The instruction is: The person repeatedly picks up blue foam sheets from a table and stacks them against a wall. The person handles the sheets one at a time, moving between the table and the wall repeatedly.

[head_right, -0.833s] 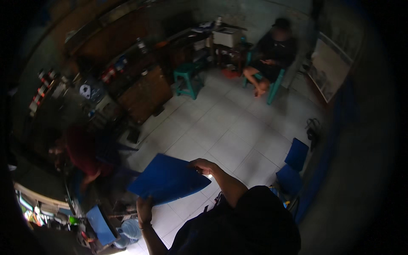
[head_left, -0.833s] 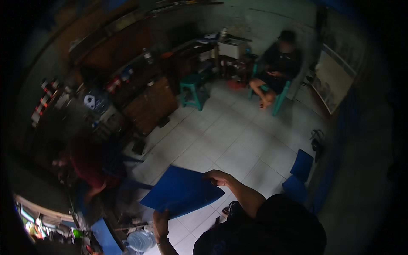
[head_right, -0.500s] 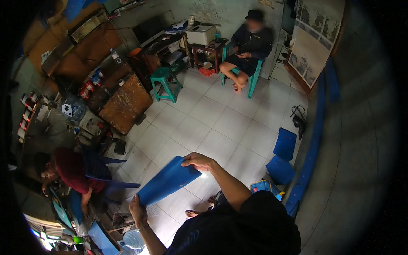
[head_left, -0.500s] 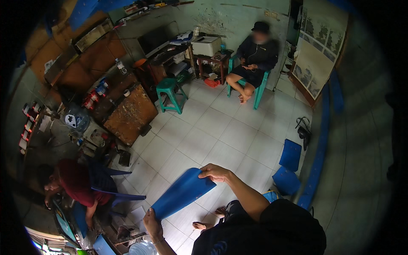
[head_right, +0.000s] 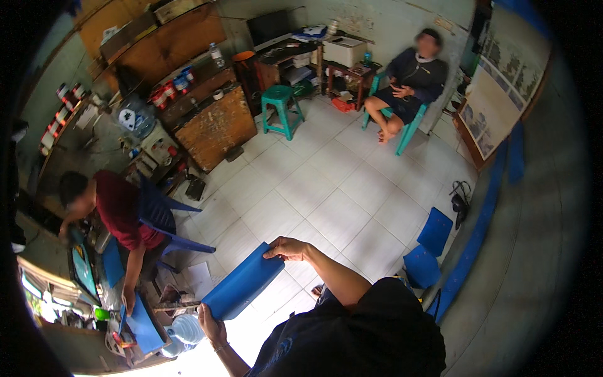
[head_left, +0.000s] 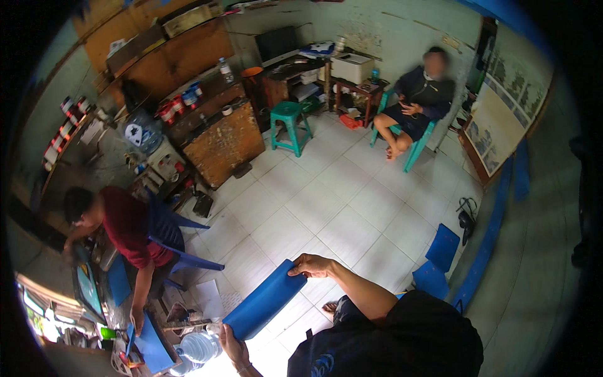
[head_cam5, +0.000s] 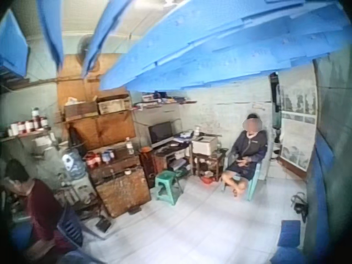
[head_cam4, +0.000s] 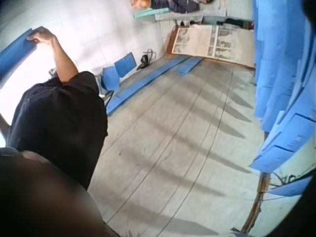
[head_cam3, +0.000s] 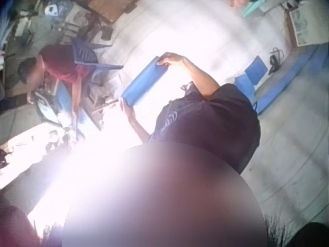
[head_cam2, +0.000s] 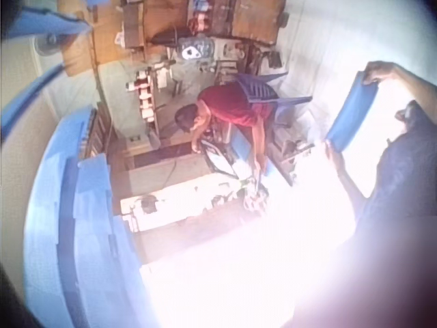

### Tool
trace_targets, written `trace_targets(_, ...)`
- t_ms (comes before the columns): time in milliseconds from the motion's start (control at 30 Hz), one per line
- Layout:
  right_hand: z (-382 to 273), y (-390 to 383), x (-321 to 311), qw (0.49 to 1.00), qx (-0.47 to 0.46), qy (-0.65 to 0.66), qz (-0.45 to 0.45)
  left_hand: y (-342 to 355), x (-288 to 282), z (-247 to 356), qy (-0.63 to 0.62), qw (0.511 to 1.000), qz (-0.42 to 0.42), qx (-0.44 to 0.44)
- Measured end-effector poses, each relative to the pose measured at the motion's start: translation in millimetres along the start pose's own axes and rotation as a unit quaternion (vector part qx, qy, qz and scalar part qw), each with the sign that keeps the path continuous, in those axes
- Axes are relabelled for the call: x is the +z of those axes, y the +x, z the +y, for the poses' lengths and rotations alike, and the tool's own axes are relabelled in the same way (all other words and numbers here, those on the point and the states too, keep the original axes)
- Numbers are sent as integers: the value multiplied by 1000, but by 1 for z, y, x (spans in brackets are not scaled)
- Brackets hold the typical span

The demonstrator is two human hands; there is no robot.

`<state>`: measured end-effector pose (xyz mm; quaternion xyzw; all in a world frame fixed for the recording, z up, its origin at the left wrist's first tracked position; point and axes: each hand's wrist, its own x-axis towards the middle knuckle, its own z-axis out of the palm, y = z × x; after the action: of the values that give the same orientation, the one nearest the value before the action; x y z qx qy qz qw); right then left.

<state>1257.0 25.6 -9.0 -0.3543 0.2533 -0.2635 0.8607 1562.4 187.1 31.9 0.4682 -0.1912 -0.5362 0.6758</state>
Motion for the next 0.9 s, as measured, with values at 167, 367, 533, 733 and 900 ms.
trace_targets(167,32,30,-19,983,37,-180,14,-21,-46,14,149,988,9,45)
trace_targets(367,-178,-124,-144,729,-203,-291,585,-13,-122,39,561,826,15,46)
trace_targets(533,-191,-125,-63,720,-196,-298,595,-13,-153,45,527,842,56,101)
trace_targets(733,109,19,-7,886,206,-287,300,-43,-210,61,483,854,156,117)
trace_targets(900,289,80,61,791,368,-479,95,-89,-246,82,515,806,289,42)
